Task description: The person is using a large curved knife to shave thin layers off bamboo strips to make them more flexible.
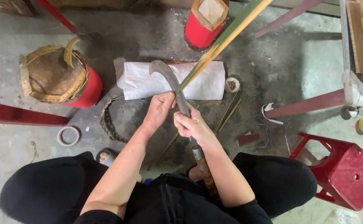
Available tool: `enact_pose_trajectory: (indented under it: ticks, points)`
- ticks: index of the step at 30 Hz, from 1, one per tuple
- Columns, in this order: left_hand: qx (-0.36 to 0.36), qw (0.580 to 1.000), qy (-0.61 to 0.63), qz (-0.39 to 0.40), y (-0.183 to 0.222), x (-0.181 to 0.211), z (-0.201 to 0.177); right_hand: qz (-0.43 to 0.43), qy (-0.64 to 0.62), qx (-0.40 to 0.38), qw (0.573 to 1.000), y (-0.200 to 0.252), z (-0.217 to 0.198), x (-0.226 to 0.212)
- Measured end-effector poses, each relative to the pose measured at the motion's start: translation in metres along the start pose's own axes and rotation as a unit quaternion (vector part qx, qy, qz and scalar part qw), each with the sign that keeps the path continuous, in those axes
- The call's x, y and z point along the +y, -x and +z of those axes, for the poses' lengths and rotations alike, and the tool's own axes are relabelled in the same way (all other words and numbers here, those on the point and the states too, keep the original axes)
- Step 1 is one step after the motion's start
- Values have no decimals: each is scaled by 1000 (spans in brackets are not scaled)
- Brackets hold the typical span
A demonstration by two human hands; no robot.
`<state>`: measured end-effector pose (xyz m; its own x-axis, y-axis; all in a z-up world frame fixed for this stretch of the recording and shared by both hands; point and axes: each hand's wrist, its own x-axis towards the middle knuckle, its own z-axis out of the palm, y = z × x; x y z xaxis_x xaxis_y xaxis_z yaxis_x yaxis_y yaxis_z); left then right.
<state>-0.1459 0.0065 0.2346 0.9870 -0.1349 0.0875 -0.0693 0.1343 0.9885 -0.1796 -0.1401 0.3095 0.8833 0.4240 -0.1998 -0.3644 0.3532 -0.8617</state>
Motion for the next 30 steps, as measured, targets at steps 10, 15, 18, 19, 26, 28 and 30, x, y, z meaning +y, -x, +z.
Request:
enact_pose_trajectory:
  ticks: [10, 15, 18, 19, 26, 28, 30]
  points:
    - [114, 937, -315, 100, 4, 60, -19, 9, 124, 47, 991, -14, -37, 24]
    - [64, 943, -293, 143, 1, 93, 6, 24, 229, 4, 973, -11, -15, 36]
    - [74, 900, -415, 110, -9, 66, -2, 8, 311, 11, 950, -16, -10, 30]
    - [55, 892, -441, 88, -8, 66, -2, 11, 330, 17, 944, -14, -7, 31]
    - [26, 868, -495, 43, -16, 55, 0, 15, 392, 39, 919, -3, -6, 38]
    - [40, 883, -465, 56, -17, 96, 11, 39, 419, 28, 907, -11, -28, 81]
    - [51, 897, -433, 69, -18, 149, 13, 64, 443, 18, 894, -18, -44, 126]
